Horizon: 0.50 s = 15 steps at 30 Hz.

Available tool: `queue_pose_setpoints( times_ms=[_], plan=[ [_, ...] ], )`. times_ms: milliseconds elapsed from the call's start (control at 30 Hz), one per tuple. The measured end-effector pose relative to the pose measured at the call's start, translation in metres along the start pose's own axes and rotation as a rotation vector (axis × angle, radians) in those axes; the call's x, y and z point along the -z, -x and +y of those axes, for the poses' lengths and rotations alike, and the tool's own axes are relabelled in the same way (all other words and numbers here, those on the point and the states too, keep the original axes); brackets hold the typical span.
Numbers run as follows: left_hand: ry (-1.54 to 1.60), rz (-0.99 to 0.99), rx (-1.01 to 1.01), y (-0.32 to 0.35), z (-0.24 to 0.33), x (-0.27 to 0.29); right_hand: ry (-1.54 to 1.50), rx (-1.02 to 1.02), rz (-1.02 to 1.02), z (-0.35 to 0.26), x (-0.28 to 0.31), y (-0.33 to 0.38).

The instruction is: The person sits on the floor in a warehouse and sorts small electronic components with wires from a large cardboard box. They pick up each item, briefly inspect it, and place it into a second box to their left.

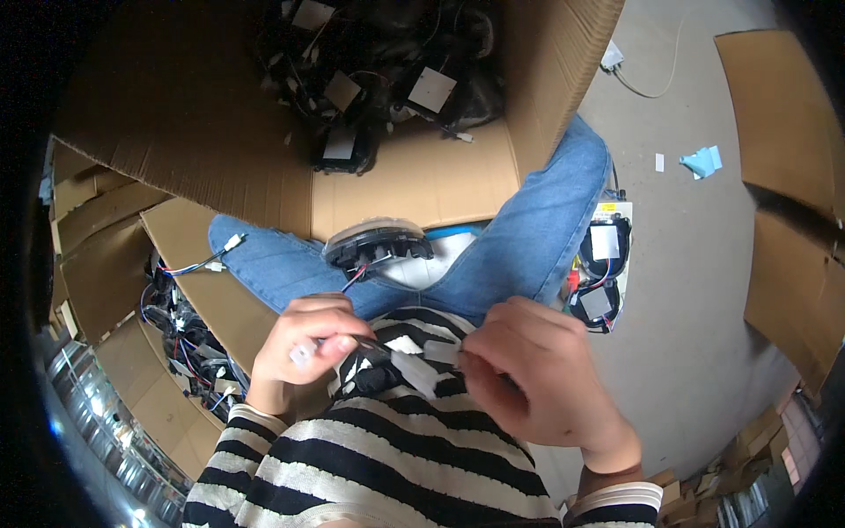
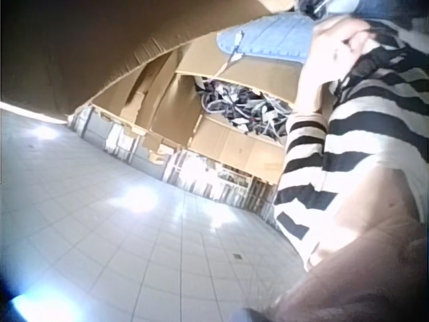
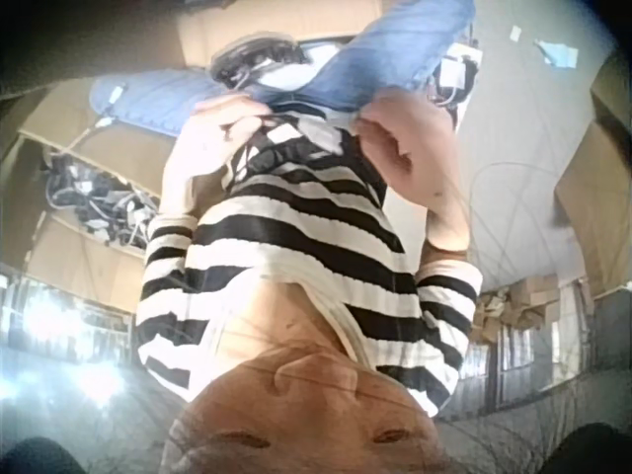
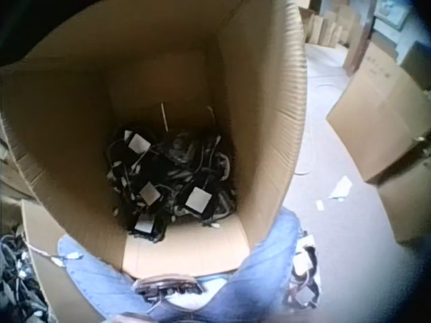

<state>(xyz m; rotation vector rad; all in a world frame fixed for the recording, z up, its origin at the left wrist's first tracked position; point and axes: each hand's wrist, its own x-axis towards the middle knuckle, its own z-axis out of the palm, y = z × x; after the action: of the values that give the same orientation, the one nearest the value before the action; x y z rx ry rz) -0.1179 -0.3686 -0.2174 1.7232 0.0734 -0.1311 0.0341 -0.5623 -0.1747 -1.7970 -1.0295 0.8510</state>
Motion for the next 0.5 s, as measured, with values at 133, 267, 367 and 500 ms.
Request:
queue_pose_setpoints(
  times_ms=[133, 267, 367, 500],
  plan=[
    [-0.052, 0.07, 0.12, 0.006, -0.005, 0.004, -0.108, -0.014, 0.029, 0.002, 0.005, 0.008],
    [-0.022, 0.026, 0.111, 0.004, -0.002, 0.004, -0.149, 0.003, 0.012, -0.001, 0.0, 0.003],
    [-0.015, -0.004, 0.065, 0.008, -0.005, 0.007, -0.131, -0.003, 0.009, 0.0, -0.001, 0.005],
    [0.049, -0.059, -0.006, 0.012, -0.008, 0.01, -0.166, -0.009, -0.016, 0.0, 0.001, 0.007]
  ],
)
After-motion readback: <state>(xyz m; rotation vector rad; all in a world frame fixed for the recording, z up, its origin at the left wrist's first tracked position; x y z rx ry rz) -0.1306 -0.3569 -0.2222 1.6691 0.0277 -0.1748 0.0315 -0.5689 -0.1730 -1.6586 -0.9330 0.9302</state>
